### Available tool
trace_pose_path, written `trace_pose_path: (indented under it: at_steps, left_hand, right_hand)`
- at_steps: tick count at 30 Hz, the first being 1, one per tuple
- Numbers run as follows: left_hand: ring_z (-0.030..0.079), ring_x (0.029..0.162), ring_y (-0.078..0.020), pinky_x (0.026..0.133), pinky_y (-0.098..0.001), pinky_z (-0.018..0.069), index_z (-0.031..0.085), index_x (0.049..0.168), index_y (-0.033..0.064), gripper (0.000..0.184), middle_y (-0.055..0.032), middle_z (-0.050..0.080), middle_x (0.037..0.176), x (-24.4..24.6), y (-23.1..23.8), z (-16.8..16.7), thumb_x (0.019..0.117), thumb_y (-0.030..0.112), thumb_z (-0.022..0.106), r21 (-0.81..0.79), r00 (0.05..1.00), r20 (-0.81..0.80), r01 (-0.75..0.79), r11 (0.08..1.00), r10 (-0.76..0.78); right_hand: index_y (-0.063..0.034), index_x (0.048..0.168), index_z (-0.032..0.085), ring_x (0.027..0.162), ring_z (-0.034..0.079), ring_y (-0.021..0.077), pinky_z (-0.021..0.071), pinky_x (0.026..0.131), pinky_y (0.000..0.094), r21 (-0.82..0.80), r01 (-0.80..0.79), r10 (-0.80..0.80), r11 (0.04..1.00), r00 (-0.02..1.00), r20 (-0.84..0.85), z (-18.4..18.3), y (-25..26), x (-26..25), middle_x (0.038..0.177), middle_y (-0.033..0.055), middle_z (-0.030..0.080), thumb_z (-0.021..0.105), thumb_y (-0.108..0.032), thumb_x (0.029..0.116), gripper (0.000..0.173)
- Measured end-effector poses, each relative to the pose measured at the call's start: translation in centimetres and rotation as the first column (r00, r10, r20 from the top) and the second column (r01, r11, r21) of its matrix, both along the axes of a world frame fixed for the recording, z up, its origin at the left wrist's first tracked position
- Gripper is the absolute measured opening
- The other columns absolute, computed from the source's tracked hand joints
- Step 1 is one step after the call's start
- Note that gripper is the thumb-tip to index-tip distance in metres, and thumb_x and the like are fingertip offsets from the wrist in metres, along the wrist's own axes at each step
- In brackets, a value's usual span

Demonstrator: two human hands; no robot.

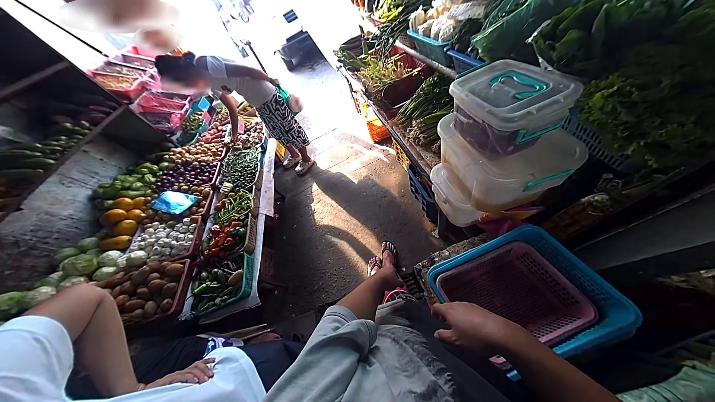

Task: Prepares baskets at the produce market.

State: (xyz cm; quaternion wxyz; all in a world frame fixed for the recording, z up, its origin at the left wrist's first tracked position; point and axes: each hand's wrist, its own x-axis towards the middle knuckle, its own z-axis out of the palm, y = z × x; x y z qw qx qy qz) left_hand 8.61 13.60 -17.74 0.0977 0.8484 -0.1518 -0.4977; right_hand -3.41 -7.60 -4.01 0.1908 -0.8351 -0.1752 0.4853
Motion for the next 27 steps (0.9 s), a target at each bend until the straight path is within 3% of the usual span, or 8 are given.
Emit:
trace_pose_path:
  at_steps: [3,6,8,10,17,20,23,27]
  left_hand:
    - [0.058,0.127,-0.0419,0.11,-0.0589,0.041,0.064,0.122,-0.009,0.051,-0.0304,0.062,0.13,-0.4,-0.4,0.8,0.1048,0.038,0.056,0.006,0.999,-0.004,-0.047,0.999,0.047]
    - [0.058,0.128,-0.0393,0.11,-0.0592,0.0405,0.066,0.124,-0.0043,0.051,-0.0264,0.063,0.131,-0.3,-0.3,-2.0,0.1042,0.041,0.056,0.057,0.997,0.033,-0.066,0.996,0.064]
    - [0.064,0.118,-0.0392,0.102,-0.0624,0.0479,0.071,0.117,-0.0001,0.051,-0.0243,0.069,0.121,0.4,1.0,-5.4,0.0999,0.046,0.059,-0.005,0.996,0.076,-0.038,0.999,0.038]
    - [0.066,0.114,-0.0391,0.099,-0.0632,0.049,0.072,0.116,0.0017,0.049,-0.0236,0.07,0.117,0.6,1.6,-6.6,0.0985,0.047,0.062,-0.041,0.996,0.073,-0.039,0.998,0.042]
    - [0.065,0.115,-0.039,0.1,-0.0634,0.0485,0.072,0.114,0.0017,0.049,-0.0233,0.07,0.118,1.0,0.9,-6.3,0.0992,0.047,0.06,-0.023,0.998,0.068,-0.009,1.0,0.01]
    - [0.062,0.121,-0.0403,0.103,-0.0631,0.0467,0.069,0.121,-0.0003,0.052,-0.0254,0.067,0.125,0.3,1.6,-4.7,0.0976,0.046,0.064,-0.057,0.995,0.091,-0.032,0.998,0.037]
    - [0.052,0.138,-0.0388,0.116,-0.0597,0.0403,0.058,0.14,0.0009,0.061,-0.0241,0.057,0.145,-0.9,0.5,-2.0,0.0939,0.039,0.071,-0.156,0.994,0.066,-0.079,0.985,0.09]
    - [0.068,0.108,-0.0394,0.097,-0.0579,0.0524,0.067,0.124,-0.0012,0.05,-0.0262,0.069,0.118,0.5,0.8,-5.1,0.1009,0.043,0.06,-0.063,0.997,-0.003,-0.072,0.995,0.072]
  right_hand:
    - [-0.01,0.141,0.057,0.126,0.062,0.0317,0.047,0.108,0.0563,0.002,-0.001,0.001,1.0,1.0,-0.002,0.2,0.0,0.0,0.131,0.0149,0.067,0.056,-0.05,0.102,0.056]
    - [-0.0104,0.141,0.057,0.126,0.062,0.0324,0.0471,0.108,0.0566,0.003,-0.002,0.002,1.0,1.0,-0.002,0.2,0.0,0.0,0.13,0.0152,0.067,0.056,-0.05,0.1022,0.055]
    - [-0.0111,0.14,0.058,0.125,0.063,0.0328,0.0478,0.107,0.0577,0.003,0.006,-0.006,1.0,1.0,-0.001,0.1,0.0,0.0,0.129,0.0149,0.068,0.057,-0.05,0.1016,0.055]
    - [-0.0117,0.141,0.057,0.125,0.063,0.0327,0.0481,0.106,0.0576,0.002,0.004,-0.004,1.0,1.0,0.002,0.0,0.0,0.0,0.129,0.0144,0.068,0.057,-0.05,0.1012,0.055]
    - [-0.012,0.14,0.058,0.125,0.063,0.0313,0.0484,0.106,0.0569,-0.008,0.011,-0.011,1.0,1.0,0.002,-0.1,-0.2,0.1,0.128,0.0136,0.068,0.057,-0.051,0.1009,0.055]
    - [-0.0107,0.14,0.057,0.126,0.062,0.0335,0.0473,0.107,0.058,0.016,-0.005,0.005,1.0,1.0,0.006,0.0,0.3,0.1,0.129,0.0154,0.067,0.057,-0.051,0.1012,0.056]
    - [-0.0041,0.137,0.06,0.123,0.062,0.043,0.0465,0.104,0.0678,0.095,0.037,-0.041,0.995,0.998,0.045,0.6,0.0,-0.8,0.127,0.0236,0.067,0.062,-0.045,0.1003,0.055]
    - [0.0005,0.135,0.061,0.118,0.064,0.0478,0.0469,0.099,0.0709,0.122,0.055,-0.064,0.991,0.995,0.072,1.3,-0.5,-0.6,0.122,0.0287,0.068,0.063,-0.038,0.1023,0.05]
